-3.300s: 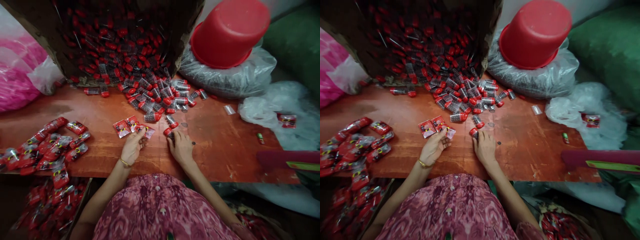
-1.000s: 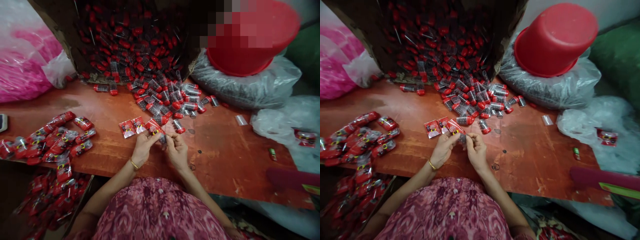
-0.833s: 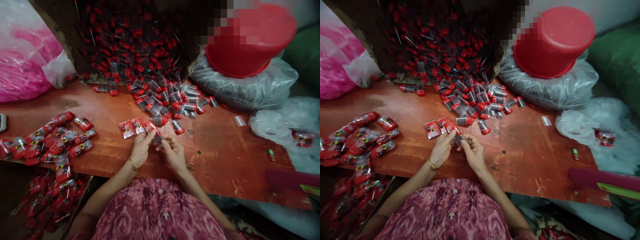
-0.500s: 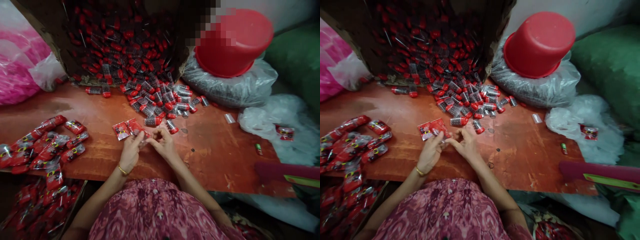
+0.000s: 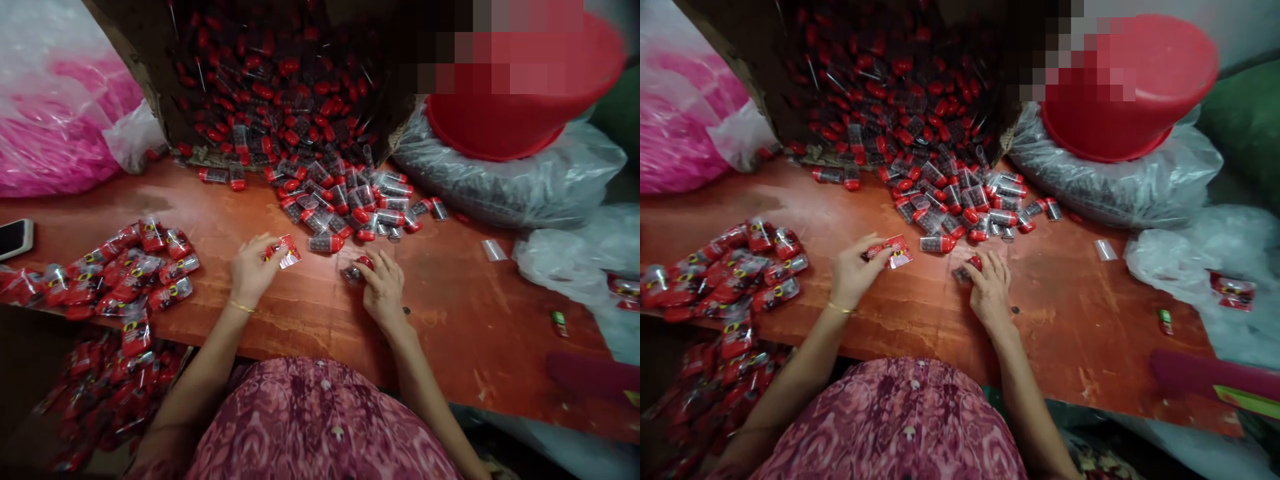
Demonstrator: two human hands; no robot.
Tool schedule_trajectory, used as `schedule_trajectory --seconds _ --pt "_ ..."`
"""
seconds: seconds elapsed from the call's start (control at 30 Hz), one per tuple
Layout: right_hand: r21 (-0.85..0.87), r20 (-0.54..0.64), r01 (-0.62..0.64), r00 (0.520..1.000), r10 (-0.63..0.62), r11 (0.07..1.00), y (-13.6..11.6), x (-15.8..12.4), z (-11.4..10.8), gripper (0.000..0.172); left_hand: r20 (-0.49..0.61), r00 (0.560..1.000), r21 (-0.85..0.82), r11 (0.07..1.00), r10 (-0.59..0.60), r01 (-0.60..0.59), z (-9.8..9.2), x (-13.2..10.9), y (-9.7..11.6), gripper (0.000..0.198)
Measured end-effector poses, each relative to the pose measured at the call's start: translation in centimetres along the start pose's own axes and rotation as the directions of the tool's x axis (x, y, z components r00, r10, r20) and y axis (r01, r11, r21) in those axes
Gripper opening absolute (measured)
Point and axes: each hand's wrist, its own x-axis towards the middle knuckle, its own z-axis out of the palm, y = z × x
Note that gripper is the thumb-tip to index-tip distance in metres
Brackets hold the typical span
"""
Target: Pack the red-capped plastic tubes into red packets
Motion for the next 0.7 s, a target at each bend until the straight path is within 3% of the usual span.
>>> schedule_trajectory --seconds 0.07,0.13,0.33,0.47,0.6,0.7 --pt "0.07 -0.05 -0.07 0.996 0.073 0.995 -0.5 -0.4 -0.1 0.031 0.133 0.983 0.295 0.941 0.129 -0.164 1.3 0.3 -0.4 0.025" --pt "0.112 -0.036 -0.172 0.984 0.177 0.979 -1.1 -0.4 -0.1 0.03 0.208 0.967 0.452 0.862 0.148 -0.229 1.9 0.9 -1.2 0.021" --pt "-0.034 0.037 -0.469 0.882 0.47 0.883 -3.3 1.3 0.2 0.05 0.183 0.972 0.531 0.818 0.145 -0.221 2.4 1.4 -2.2 0.014" --pt "-0.142 0.108 -0.492 0.855 0.508 0.859 -3.7 2.4 -0.5 0.039 0.191 0.967 0.537 0.806 0.171 -0.249 2.6 1.2 -2.2 0.016" --pt "-0.224 0.149 -0.424 0.875 0.461 0.877 -3.3 2.4 -1.2 0.036 0.214 0.959 0.502 0.821 0.186 -0.271 2.5 1.3 -2.5 0.02" --pt "-0.286 0.157 -0.394 0.88 0.448 0.874 -3.0 2.3 -1.3 0.035 0.189 0.967 0.503 0.83 0.169 -0.243 2.7 1.5 -2.5 0.011"
